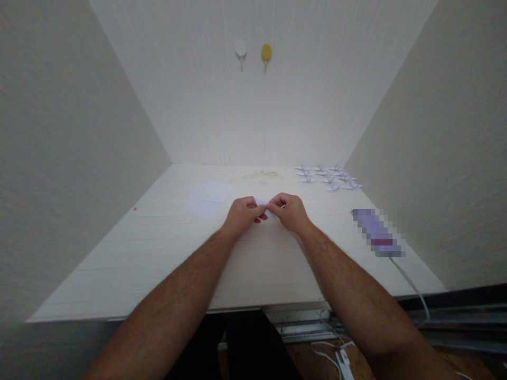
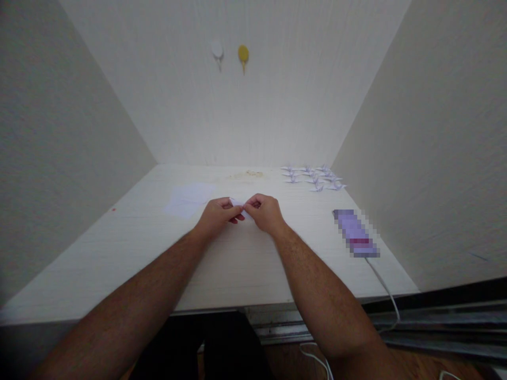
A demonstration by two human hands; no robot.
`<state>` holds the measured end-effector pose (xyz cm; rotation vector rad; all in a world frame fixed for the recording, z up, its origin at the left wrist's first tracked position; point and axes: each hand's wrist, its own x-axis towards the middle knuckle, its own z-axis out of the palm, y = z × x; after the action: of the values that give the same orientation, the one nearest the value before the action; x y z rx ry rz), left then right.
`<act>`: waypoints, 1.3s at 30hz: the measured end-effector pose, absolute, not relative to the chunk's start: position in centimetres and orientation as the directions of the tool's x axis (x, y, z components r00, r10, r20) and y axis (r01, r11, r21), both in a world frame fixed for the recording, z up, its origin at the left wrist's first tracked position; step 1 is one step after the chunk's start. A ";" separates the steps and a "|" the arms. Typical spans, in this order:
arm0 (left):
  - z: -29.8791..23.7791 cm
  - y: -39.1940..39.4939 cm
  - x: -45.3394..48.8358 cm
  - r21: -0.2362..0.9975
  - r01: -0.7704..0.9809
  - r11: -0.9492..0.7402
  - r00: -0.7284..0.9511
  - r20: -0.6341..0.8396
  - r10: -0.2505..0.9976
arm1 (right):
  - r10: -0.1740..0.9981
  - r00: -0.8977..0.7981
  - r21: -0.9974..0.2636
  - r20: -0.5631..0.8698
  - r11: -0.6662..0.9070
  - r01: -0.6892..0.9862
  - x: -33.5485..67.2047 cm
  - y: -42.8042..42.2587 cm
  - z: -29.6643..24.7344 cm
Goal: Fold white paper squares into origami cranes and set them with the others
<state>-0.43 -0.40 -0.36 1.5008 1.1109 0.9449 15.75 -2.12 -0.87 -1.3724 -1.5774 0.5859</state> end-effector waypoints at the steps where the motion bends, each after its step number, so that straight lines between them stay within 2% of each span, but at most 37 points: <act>1: -0.4 -0.5 -0.4 0.982 0.170 -0.080 0.282 0.029 0.959 | 0.938 0.056 -0.816 0.343 0.269 0.511 15.7 -2.1 -0.9; 8: -0.3 -0.7 -0.1 0.993 0.111 -0.035 0.300 0.000 0.954 | 0.920 0.066 -0.748 0.385 0.270 0.607 15.5 -2.2 -1.1; 11: -0.3 -0.7 0.0 0.996 0.092 0.013 0.290 -0.039 0.956 | 0.902 0.050 -0.680 0.428 0.285 0.676 15.3 -2.4 -1.1; 17: -0.6 -0.6 0.3 0.995 -0.037 0.088 0.217 -0.078 0.973 | 0.833 -0.064 -0.466 0.550 0.370 0.804 15.0 -2.6 -1.1; 23: -0.5 -0.5 0.6 0.985 -0.137 0.107 0.150 -0.086 0.985 | 0.749 -0.223 -0.338 0.623 0.516 0.787 15.3 -2.4 -1.4; 30: -0.7 -0.4 0.5 0.993 -0.118 0.026 0.125 -0.011 0.992 | 0.659 -0.281 -0.337 0.698 0.648 0.683 15.7 -2.5 -1.4; 35: -0.7 -0.4 0.2 0.983 -0.182 0.028 0.160 0.001 0.987 | 0.646 -0.259 -0.376 0.718 0.673 0.637 15.6 -2.4 -1.5; 37: -0.6 -0.4 0.1 0.978 -0.207 0.036 0.175 0.001 0.985 | 0.660 -0.238 -0.424 0.713 0.675 0.604 15.5 -2.4 -1.4; 39: -0.6 -0.3 0.0 0.975 -0.217 0.043 0.183 -0.003 0.983 | 0.708 -0.161 -0.532 0.688 0.642 0.552 15.3 -2.5 -1.1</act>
<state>0.03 -0.33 -0.64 1.1104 0.9263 1.1555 15.32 -2.49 -1.13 -1.0066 -1.8352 0.1901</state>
